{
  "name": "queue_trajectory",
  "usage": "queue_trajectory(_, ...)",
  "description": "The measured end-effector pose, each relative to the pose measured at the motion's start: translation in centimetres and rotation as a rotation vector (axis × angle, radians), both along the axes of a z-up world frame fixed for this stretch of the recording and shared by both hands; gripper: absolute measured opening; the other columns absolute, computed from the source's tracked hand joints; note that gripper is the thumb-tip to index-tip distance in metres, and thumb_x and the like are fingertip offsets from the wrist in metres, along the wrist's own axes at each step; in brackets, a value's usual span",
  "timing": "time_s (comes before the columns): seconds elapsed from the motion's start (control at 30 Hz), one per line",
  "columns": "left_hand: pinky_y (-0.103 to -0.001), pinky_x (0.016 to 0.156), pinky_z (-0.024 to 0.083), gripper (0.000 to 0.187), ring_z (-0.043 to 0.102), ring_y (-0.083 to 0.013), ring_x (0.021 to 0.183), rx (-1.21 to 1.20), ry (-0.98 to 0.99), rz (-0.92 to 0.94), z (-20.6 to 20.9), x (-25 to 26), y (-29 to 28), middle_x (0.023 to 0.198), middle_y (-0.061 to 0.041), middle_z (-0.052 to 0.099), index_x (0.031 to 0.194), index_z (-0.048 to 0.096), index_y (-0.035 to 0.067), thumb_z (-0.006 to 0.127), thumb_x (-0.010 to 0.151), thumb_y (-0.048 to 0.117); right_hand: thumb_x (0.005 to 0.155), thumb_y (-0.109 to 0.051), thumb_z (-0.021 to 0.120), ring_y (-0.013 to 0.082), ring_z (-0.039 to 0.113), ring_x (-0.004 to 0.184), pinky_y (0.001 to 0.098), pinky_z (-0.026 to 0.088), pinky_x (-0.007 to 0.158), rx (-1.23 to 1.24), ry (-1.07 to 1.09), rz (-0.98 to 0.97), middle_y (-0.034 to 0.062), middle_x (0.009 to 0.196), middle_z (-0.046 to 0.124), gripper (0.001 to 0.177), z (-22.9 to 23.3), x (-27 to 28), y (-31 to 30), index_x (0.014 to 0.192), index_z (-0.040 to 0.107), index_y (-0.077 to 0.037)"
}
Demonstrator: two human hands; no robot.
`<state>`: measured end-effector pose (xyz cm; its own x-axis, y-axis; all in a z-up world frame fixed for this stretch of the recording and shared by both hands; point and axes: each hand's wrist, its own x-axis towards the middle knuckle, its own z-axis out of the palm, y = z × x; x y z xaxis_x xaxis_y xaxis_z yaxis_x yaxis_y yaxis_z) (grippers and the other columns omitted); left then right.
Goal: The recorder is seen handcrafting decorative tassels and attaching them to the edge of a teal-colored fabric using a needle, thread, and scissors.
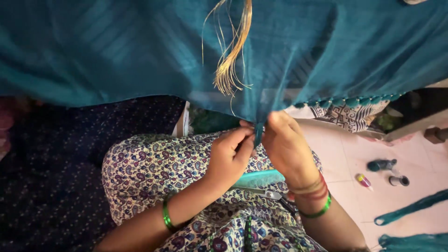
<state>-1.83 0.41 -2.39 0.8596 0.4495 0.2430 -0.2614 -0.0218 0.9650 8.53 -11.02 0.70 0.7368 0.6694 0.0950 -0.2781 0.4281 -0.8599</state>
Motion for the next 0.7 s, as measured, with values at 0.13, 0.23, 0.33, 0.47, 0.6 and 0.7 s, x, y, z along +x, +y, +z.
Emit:
queue_trajectory(0.13,-0.031,0.079,0.052,0.015,0.068,-0.0178,0.089,0.43,-0.188,0.257,1.6,-0.3,1.9,0.095,-0.009,0.071,0.107,0.068,0.002,0.066,0.102,0.017,0.11,-0.014,0.064,0.0195,0.064,0.106,0.0366,0.05,0.099,0.116,0.061,0.027,0.0103,0.111,0.07,0.013,-4.3,0.8,0.4,0.105,0.066,-0.002)
queue_trajectory(0.23,-0.032,0.077,0.051,0.021,0.066,-0.0156,0.086,0.36,-0.099,0.187,3.5,0.8,3.2,0.09,-0.007,0.071,0.099,0.071,0.001,0.072,0.098,0.023,0.113,-0.011,0.064,0.0162,0.063,0.105,0.0337,0.049,0.099,0.104,0.006,-0.057,0.0076,0.109,0.069,0.012,-4.7,-0.8,0.3,0.107,0.068,-0.001)
queue_trajectory(0.33,-0.03,0.065,0.052,0.025,0.066,-0.0099,0.07,0.097,0.113,-0.078,4.1,2.4,3.7,0.076,-0.003,0.073,0.088,0.075,0.001,0.076,0.092,0.026,0.11,-0.012,0.062,0.0131,0.061,0.105,0.0308,0.048,0.1,-0.018,-0.118,-0.107,0.0049,0.11,0.069,0.014,-5.5,-0.8,-1.7,0.111,0.07,0.0)
queue_trajectory(0.47,-0.029,0.059,0.036,0.023,0.047,-0.0097,0.066,-0.092,0.138,-0.249,3.4,3.2,4.0,0.075,-0.004,0.064,0.091,0.078,-0.005,0.078,0.092,0.018,0.106,-0.015,0.055,0.0141,0.065,0.106,0.0322,0.052,0.101,-0.234,-0.147,-0.128,0.0041,0.109,0.072,0.021,-6.0,0.7,-3.7,0.107,0.071,-0.002)
queue_trajectory(0.6,-0.026,0.074,0.056,0.017,0.071,-0.0083,0.08,-0.205,0.031,-0.309,2.8,4.3,4.4,0.091,-0.006,0.079,0.094,0.078,-0.002,0.077,0.089,0.015,0.098,-0.01,0.051,0.0181,0.07,0.1,0.0342,0.056,0.095,-0.566,-0.298,-0.04,0.004,0.106,0.076,0.025,-14.3,1.9,-7.2,0.105,0.074,-0.005)
queue_trajectory(0.7,-0.026,0.078,0.055,0.014,0.072,-0.0085,0.086,-0.295,-0.001,-0.33,3.3,4.1,4.3,0.095,-0.006,0.079,0.1,0.075,0.0,0.071,0.089,0.009,0.086,-0.013,0.072,0.0286,0.073,0.093,0.0383,0.058,0.085,-0.865,-1.105,0.215,0.0113,0.105,0.075,0.02,-17.1,-0.6,-7.2,0.105,0.075,-0.009)
